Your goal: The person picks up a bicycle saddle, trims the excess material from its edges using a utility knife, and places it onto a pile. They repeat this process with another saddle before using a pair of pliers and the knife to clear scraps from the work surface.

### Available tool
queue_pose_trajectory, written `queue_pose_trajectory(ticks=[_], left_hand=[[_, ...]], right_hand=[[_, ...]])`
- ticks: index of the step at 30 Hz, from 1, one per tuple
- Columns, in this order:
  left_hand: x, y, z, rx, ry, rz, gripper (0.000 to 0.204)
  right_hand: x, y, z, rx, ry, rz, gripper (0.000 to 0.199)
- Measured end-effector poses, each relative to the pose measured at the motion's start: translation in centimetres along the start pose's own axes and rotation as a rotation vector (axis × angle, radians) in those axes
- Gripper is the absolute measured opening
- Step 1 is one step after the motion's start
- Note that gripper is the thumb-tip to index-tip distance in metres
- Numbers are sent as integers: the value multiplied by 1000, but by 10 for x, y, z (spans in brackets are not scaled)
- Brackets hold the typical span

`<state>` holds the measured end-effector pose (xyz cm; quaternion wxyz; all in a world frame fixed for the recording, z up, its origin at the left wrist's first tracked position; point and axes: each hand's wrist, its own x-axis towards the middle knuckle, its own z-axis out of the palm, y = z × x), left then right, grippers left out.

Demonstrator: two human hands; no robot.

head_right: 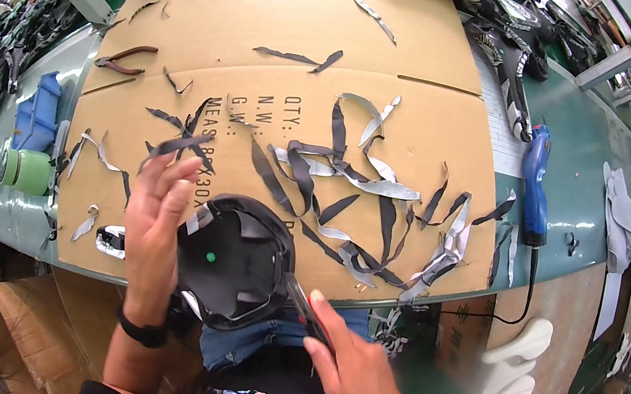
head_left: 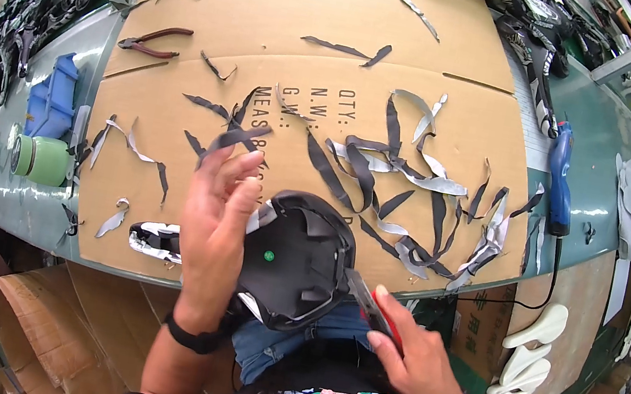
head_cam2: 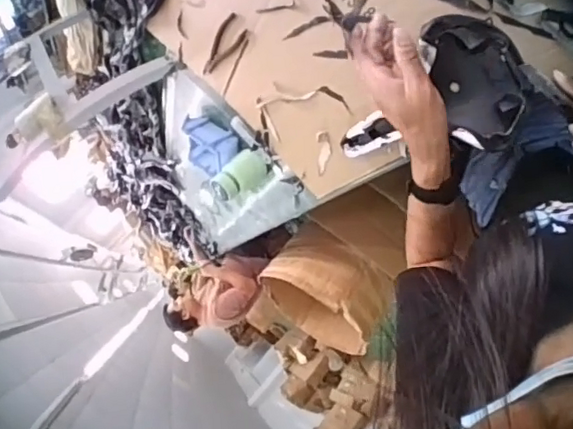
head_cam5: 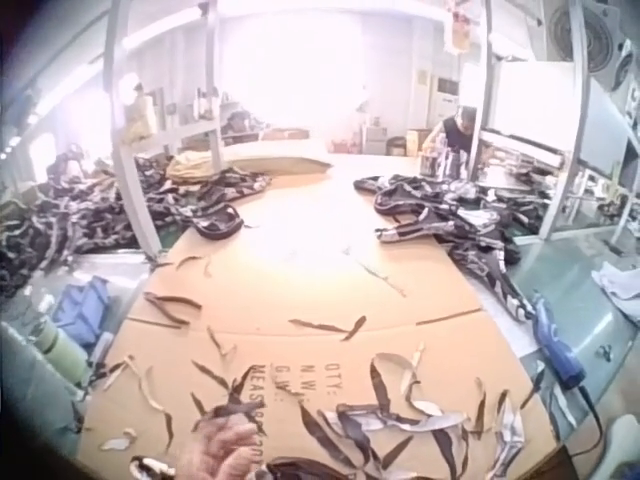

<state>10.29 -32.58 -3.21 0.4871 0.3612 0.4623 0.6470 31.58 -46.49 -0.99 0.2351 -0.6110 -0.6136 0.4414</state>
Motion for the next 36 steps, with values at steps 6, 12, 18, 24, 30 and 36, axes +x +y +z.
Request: queue_pose_trajectory(ticks=[6,12,18,24,30,36], left_hand=[[49,38,-39,1112,-790,-424,46],[2,20,-51,683,-386,-419,37],[-39,22,-45,475,-109,-455,24],[-97,14,-29,506,137,-165,28],[-146,-3,-32,718,170,111,30],[-154,-1,-35,870,37,347,36]], right_hand=[[64,1,-25,-204,-62,-224,48],[56,18,12,-320,-79,-276,68],[32,22,26,-171,-52,-239,66],[-1,13,28,-14,-112,-83,64],[-41,14,33,176,-192,155,63],[18,4,35,403,282,-52,66]])
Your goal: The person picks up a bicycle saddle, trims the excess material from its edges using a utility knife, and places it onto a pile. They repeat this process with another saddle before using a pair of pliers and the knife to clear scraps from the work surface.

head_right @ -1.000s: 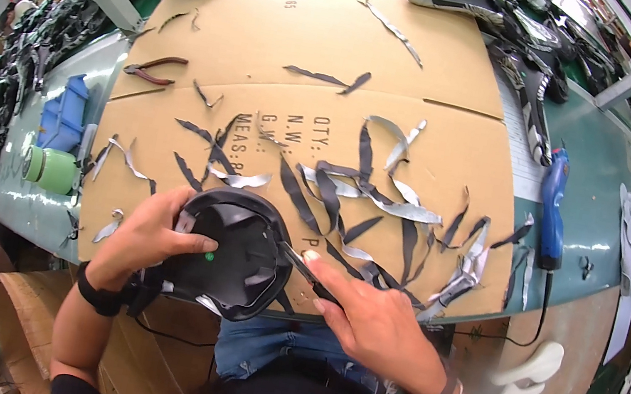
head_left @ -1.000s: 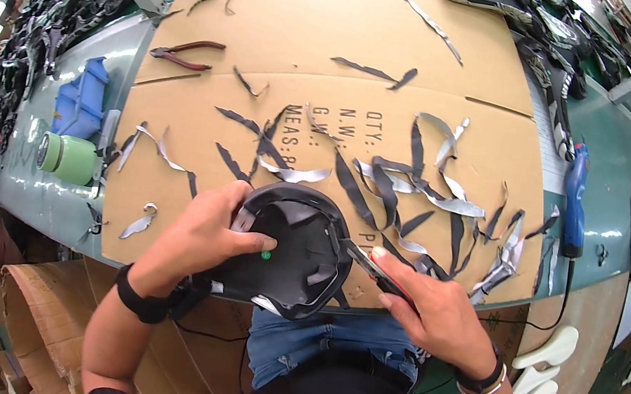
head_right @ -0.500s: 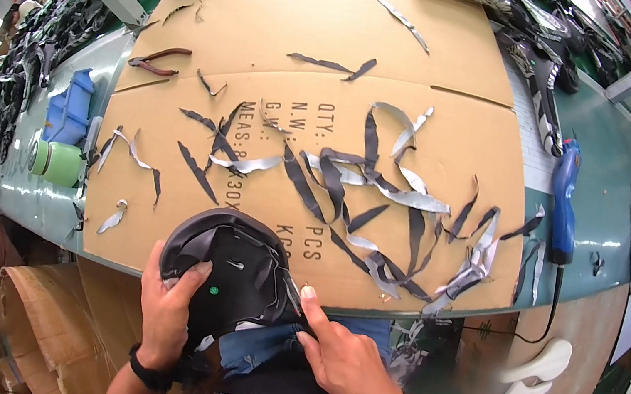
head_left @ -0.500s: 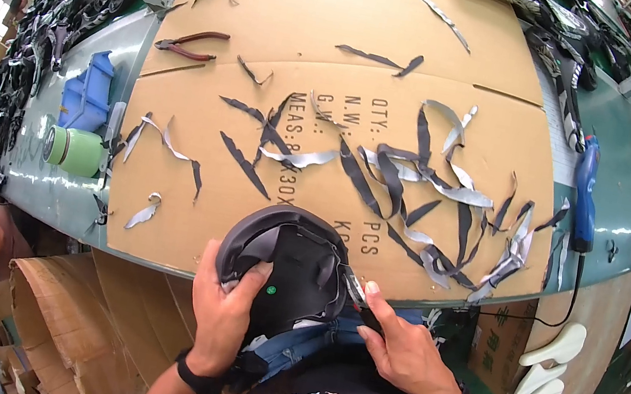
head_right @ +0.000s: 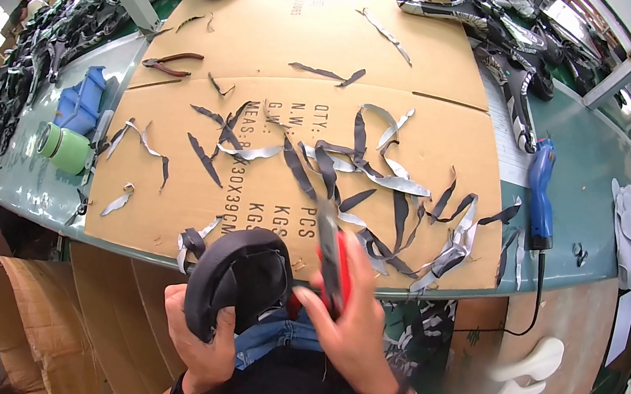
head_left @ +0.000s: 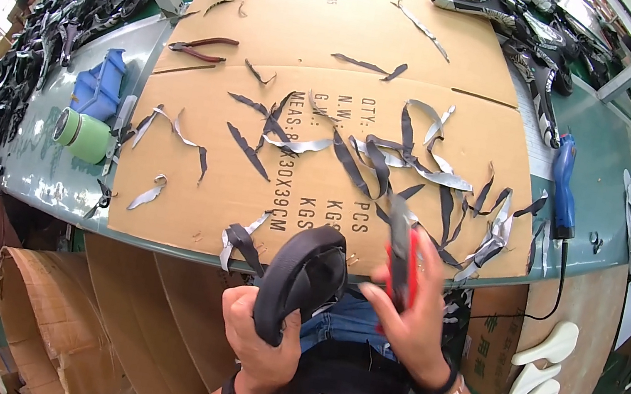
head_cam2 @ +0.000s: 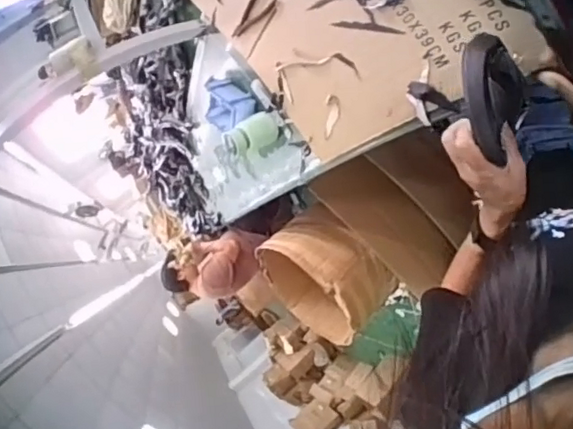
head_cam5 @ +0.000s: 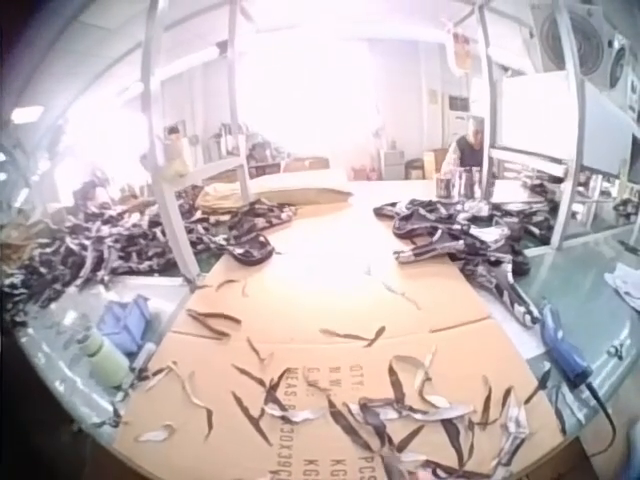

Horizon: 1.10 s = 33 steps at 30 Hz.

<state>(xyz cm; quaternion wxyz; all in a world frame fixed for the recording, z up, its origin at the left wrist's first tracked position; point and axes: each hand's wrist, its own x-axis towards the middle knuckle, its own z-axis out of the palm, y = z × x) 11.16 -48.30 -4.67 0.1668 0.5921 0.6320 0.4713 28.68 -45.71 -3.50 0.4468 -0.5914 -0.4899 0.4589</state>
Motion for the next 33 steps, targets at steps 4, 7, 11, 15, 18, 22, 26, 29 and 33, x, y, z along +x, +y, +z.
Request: queue_pose_trajectory(ticks=[4,7,11,15,18,22,26,29,33], left_hand=[[7,0,0,8,-32,76,37],[16,1,-2,-2,-50,41,36],[35,-15,-8,-111,-50,-149,36],[80,-8,-5,-764,272,-664,37],[80,-16,31,-1017,264,-738,39],[70,-2,15,-1129,-447,-1146,48],[80,6,-1,-800,-1032,-1096,39],[116,11,28,-146,-346,131,19],[144,-24,60,-68,-327,176,11]], right_hand=[[46,2,17,-175,-72,-337,66],[52,2,16,-256,-101,-446,65],[48,-19,6,-277,-232,-312,60],[32,-46,-11,167,-743,22,51],[67,-32,-1,148,-501,16,43],[117,-27,-9,213,-397,119,38],[130,-56,-28,-79,-266,15,46],[125,-76,-7,31,-403,75,48],[118,-69,12,-351,-335,-331,51]])
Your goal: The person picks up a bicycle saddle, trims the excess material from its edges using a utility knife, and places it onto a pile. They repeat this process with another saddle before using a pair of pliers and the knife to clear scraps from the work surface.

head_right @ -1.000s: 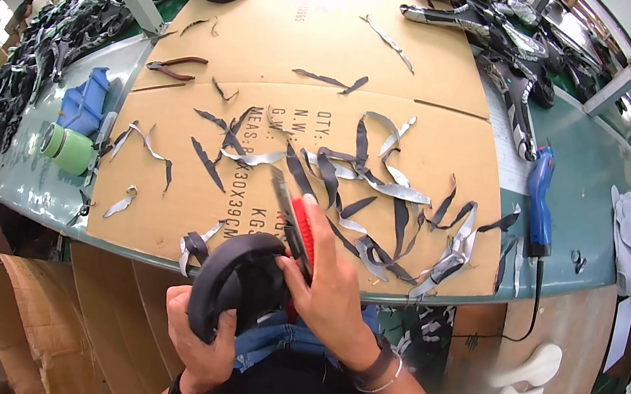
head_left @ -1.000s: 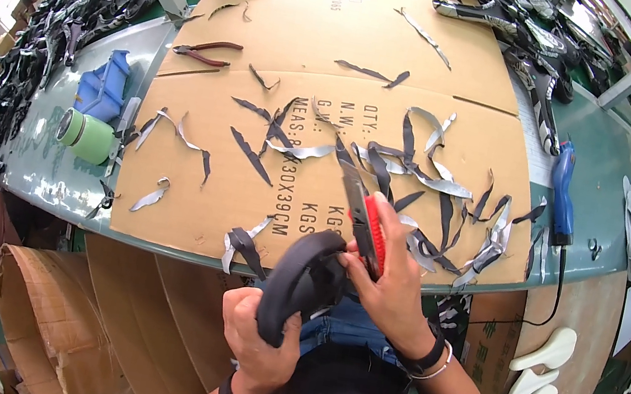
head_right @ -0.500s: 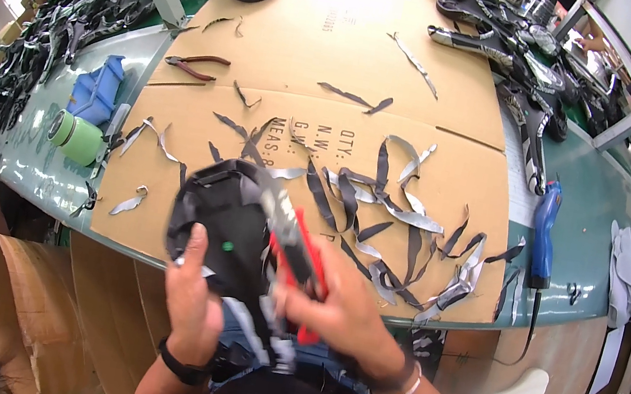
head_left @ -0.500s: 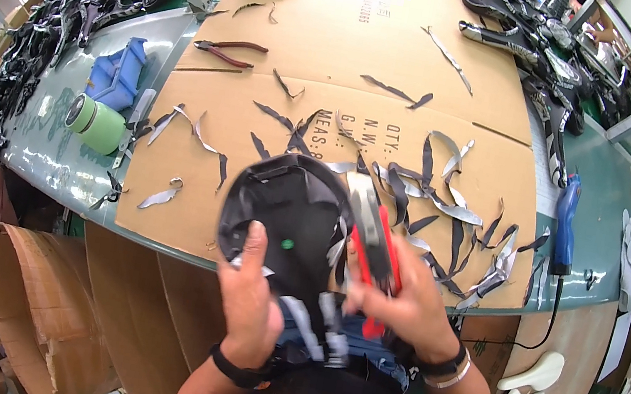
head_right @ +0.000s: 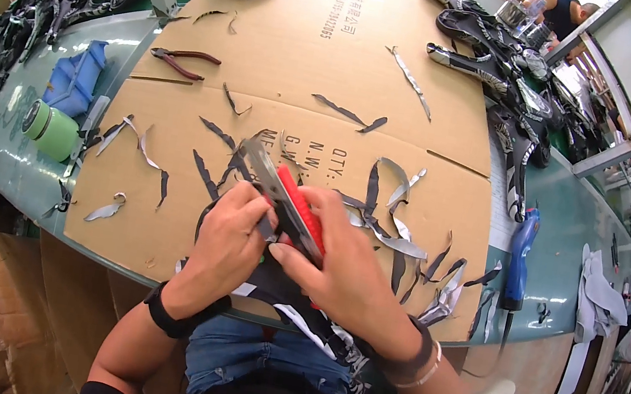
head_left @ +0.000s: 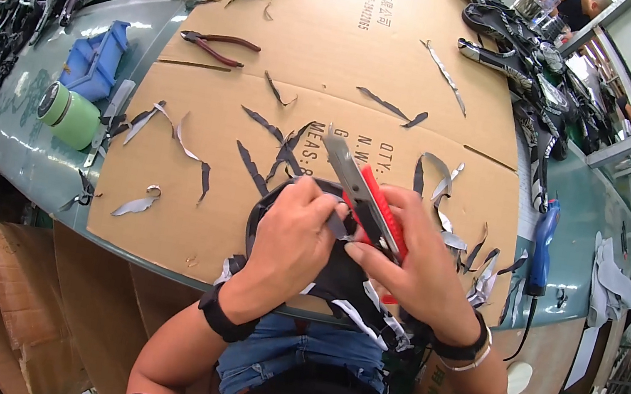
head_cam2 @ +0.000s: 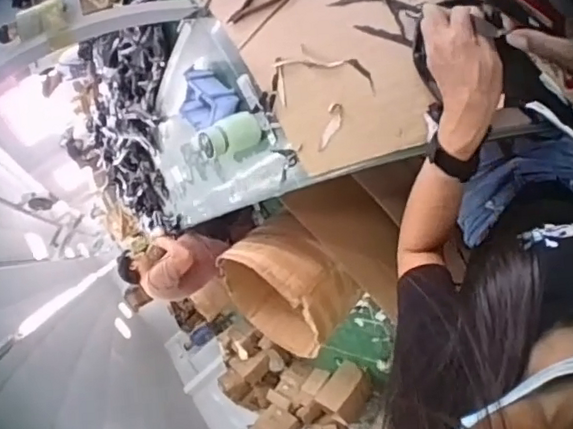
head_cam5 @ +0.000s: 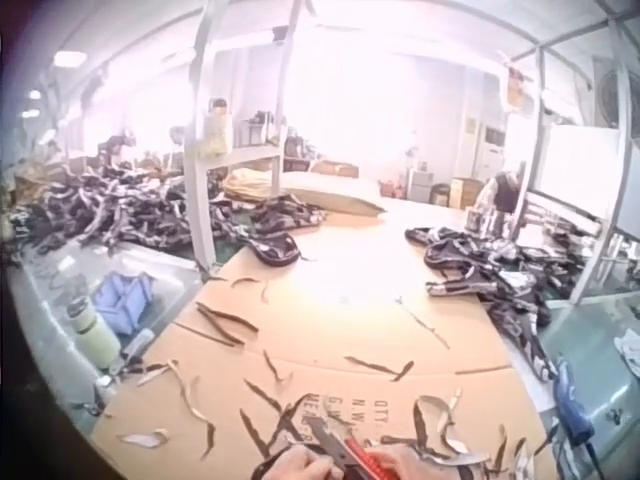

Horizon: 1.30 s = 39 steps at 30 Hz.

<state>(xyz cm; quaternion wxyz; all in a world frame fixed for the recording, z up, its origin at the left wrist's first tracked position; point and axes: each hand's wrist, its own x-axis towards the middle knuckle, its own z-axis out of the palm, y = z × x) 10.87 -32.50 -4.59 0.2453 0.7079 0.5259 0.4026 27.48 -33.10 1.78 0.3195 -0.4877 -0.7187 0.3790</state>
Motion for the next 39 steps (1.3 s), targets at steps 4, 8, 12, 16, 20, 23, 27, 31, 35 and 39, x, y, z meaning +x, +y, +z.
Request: queue_pose_trajectory(ticks=[4,8,12,16,20,23,27,31,35,39], left_hand=[[-2,-6,-1,-103,34,-97,12],[3,-12,4,-244,58,-130,16],[2,-12,0,-663,172,-305,25],[1,-4,-4,-1068,284,-408,32],[5,-5,6,-1429,302,-547,33],[4,-10,8,-1577,288,-550,34],[0,-8,8,-1440,305,-582,34],[3,-10,9,-1519,321,-607,31],[4,-32,-7,-1982,266,-379,33],[-17,-55,-57,-1794,429,-335,23]], right_hand=[[-33,5,-13,-393,32,-64,56],[-39,-5,3,-754,-186,104,65],[-47,-12,14,-722,-119,142,65],[-60,-7,22,-670,-45,106,65],[-71,8,28,-629,-4,121,64],[-71,5,28,-603,-6,142,63],[-68,-2,21,-496,101,70,62],[-52,-7,28,-756,-77,199,56],[-74,20,29,-681,14,61,57],[-56,23,8,-396,140,-3,49]])
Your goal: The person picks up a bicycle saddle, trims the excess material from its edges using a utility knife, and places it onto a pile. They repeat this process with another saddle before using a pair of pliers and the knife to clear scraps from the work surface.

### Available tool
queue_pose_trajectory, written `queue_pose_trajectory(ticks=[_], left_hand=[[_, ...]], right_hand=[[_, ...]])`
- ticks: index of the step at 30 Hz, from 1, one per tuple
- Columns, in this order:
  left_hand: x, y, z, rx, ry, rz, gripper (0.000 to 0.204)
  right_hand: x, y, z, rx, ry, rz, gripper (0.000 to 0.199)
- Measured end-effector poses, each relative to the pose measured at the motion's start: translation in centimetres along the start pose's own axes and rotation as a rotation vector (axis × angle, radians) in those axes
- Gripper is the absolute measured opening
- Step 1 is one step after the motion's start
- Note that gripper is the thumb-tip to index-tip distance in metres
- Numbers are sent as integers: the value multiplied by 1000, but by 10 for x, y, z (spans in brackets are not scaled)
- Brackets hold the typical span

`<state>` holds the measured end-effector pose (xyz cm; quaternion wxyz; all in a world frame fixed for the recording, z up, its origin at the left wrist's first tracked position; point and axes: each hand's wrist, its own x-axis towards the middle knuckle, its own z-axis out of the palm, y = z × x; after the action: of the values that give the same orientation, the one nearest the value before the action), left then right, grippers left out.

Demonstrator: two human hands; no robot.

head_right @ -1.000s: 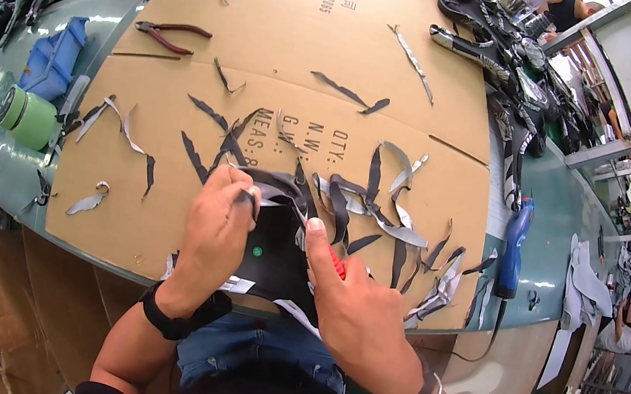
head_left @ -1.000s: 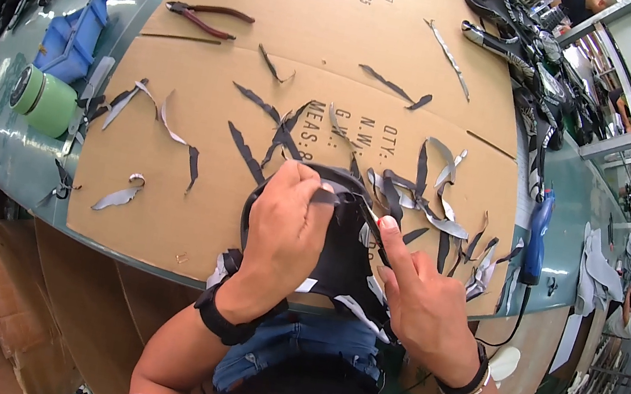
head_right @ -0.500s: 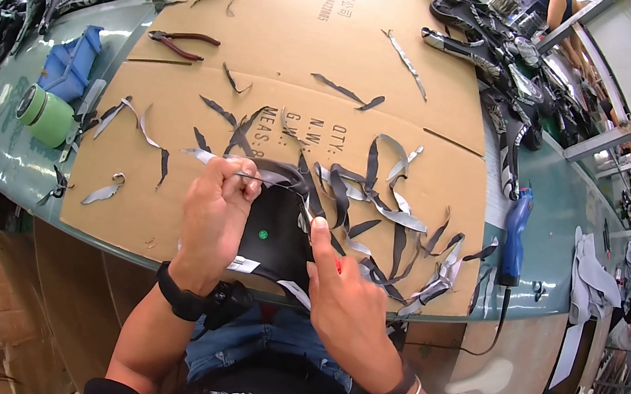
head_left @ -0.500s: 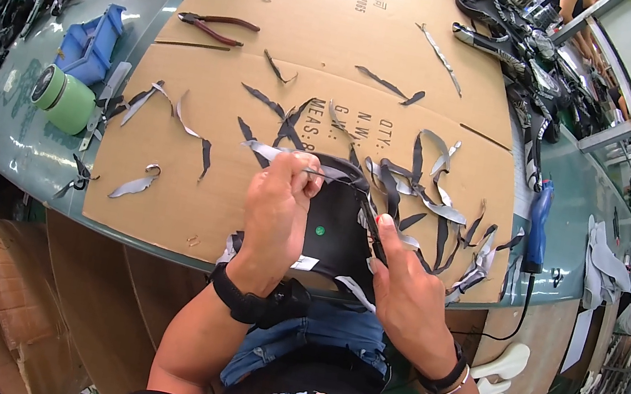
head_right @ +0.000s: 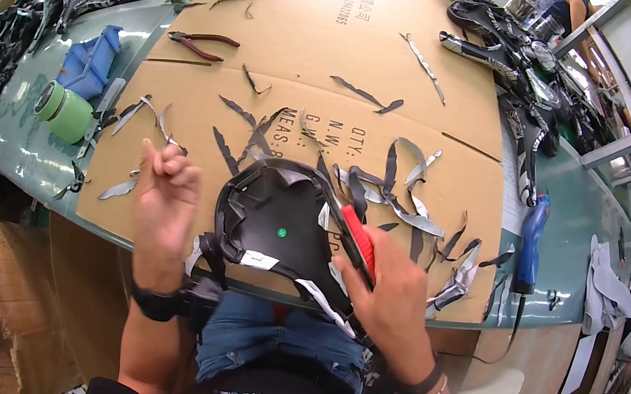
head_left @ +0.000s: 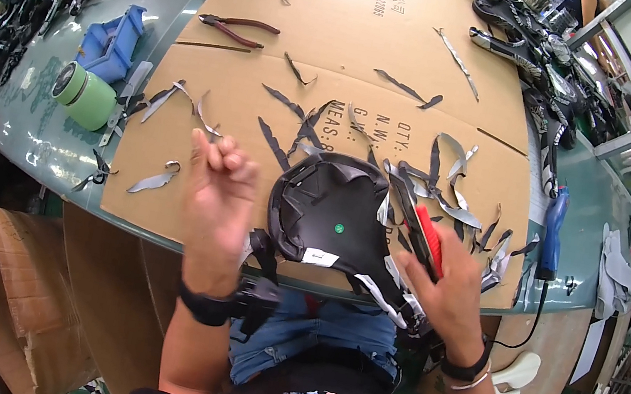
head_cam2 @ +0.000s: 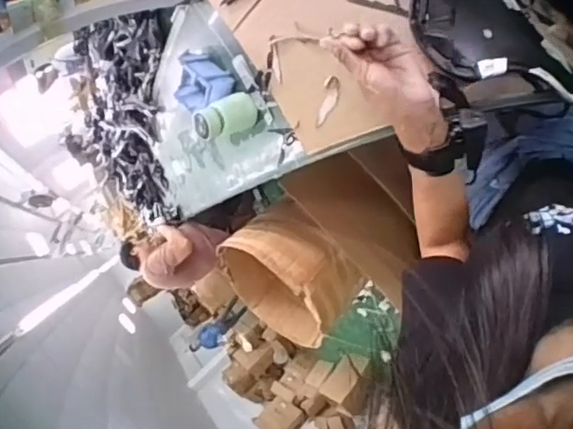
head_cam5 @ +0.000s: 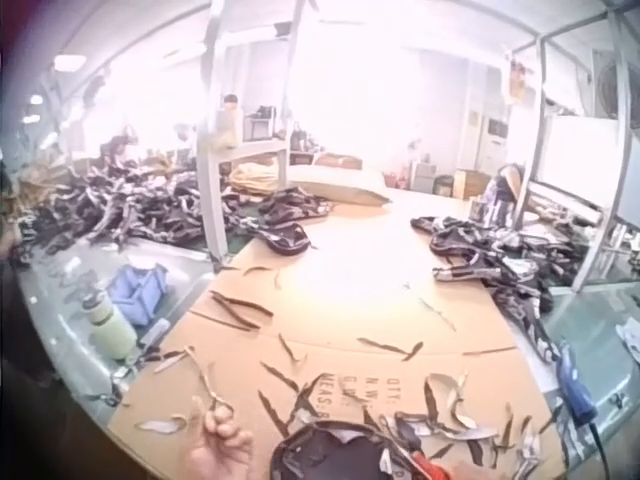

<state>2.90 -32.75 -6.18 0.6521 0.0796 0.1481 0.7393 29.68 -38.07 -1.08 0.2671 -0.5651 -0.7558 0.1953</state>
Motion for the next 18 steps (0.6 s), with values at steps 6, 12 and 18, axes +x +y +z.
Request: queue_pose_trajectory(ticks=[6,12,18], left_hand=[[-9,6,14,1163,129,-221,25],[22,5,53,1051,-167,-722,46],[226,33,57,639,-272,-684,22]], right_hand=[[34,14,12,312,-287,-9,39],[31,15,-34,399,-239,-121,40],[90,118,-121,441,225,423,39]])
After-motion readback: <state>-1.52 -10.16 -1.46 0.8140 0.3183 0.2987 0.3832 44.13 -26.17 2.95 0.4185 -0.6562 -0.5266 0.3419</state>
